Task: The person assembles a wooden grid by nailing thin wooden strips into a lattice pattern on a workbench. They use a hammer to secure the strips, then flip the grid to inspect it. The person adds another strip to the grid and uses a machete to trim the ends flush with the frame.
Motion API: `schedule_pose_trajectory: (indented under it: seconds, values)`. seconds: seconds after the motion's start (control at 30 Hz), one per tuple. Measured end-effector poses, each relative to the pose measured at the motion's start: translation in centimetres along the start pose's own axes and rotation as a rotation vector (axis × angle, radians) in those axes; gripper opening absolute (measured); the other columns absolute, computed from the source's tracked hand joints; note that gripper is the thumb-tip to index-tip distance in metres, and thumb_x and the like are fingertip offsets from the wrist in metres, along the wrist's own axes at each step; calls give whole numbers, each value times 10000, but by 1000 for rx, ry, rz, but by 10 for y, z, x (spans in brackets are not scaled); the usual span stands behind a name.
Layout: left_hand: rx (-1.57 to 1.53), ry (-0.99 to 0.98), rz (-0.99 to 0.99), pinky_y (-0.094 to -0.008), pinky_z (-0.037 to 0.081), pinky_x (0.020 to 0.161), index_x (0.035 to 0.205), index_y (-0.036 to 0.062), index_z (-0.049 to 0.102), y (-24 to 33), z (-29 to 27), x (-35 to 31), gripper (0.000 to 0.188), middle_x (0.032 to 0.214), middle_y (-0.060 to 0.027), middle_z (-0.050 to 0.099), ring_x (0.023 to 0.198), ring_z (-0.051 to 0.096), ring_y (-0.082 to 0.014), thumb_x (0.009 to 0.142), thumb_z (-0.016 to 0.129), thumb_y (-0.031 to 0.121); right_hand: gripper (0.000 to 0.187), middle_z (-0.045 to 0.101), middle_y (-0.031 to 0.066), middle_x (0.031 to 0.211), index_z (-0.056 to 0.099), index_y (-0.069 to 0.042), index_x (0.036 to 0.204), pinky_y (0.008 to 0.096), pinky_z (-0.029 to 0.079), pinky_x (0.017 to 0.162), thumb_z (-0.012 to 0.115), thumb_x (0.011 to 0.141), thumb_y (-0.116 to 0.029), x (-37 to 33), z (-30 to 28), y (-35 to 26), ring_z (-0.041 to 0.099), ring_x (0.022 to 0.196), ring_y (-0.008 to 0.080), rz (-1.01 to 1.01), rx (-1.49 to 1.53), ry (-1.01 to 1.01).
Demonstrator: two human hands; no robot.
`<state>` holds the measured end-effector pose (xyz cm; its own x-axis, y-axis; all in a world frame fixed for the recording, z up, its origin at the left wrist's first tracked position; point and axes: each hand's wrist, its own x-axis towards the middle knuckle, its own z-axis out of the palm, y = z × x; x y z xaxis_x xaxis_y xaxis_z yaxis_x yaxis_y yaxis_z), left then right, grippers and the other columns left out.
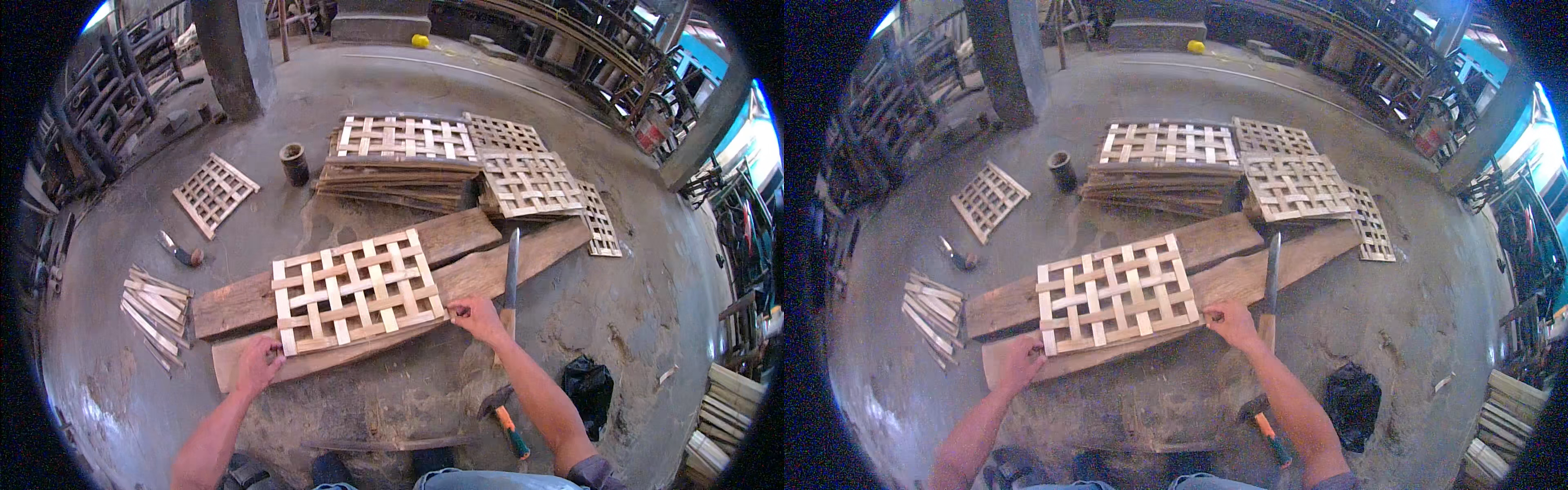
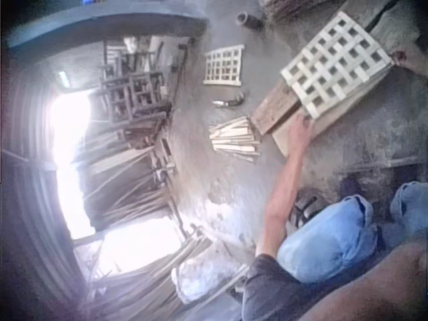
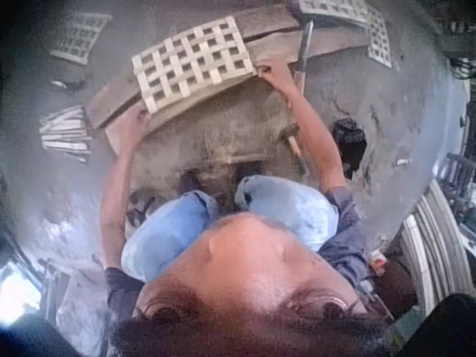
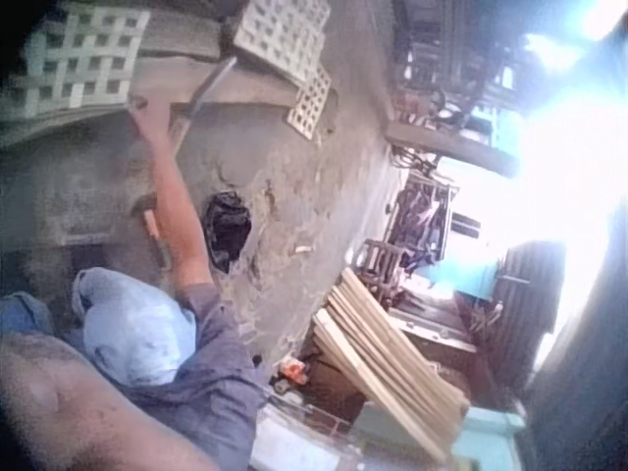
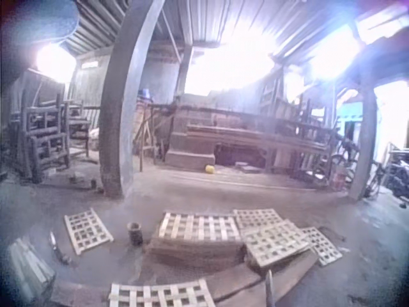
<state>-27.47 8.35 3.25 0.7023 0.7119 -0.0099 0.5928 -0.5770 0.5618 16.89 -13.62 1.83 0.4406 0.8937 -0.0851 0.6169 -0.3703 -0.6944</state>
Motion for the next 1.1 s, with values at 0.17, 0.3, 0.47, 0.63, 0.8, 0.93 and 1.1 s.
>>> schedule_pose_trajectory:
  seconds: [0.17,0.3,0.47,0.63,0.8,0.93,1.1]
  values:
    - [-57,-6,-10,-362,486,805,976,31,603,-1,9,5,270,959,-119,574,914,576,-282,737,718,82,329,674,93,808,714,-94,1007,324,520,730,746,682,-136,5,-8,9,652,763,207,-33,-3,-16]
    - [-68,-5,-32,-364,484,804,977,32,593,-4,8,2,274,951,-118,565,904,574,-281,739,720,83,342,663,73,760,711,-73,1007,304,517,698,754,669,-105,12,-4,16,642,717,179,-86,2,-37]
    - [-68,-2,-47,-362,485,796,979,30,589,4,11,3,273,937,-121,558,898,574,-276,742,715,78,323,666,72,780,702,-66,1013,304,510,675,729,696,-122,18,-3,22,633,712,159,-25,52,-41]
    - [-31,9,-47,-367,484,802,980,33,596,8,4,4,265,953,-137,580,917,578,-284,747,710,88,287,674,107,864,693,-85,1027,352,502,757,657,772,-211,27,-6,-5,639,814,205,0,-84,-50]
    - [72,8,-21,-374,473,809,1034,43,610,-1,12,-1,259,979,-134,609,926,584,-285,804,656,152,234,703,114,900,713,-98,927,394,498,793,612,819,-281,42,20,-6,660,850,249,187,33,-58]
    - [-54,8,92,-340,470,763,1001,14,573,9,22,17,233,949,-122,556,853,558,-256,796,656,86,222,677,26,762,709,-62,882,323,476,644,640,830,-267,54,2,26,600,678,141,206,198,-131]
    - [-13,27,54,-339,472,770,1023,7,560,-2,10,3,255,968,-114,539,875,549,-247,791,657,44,175,623,-3,714,688,-62,813,279,437,613,665,807,-235,55,-3,-8,544,646,116,374,361,-199]
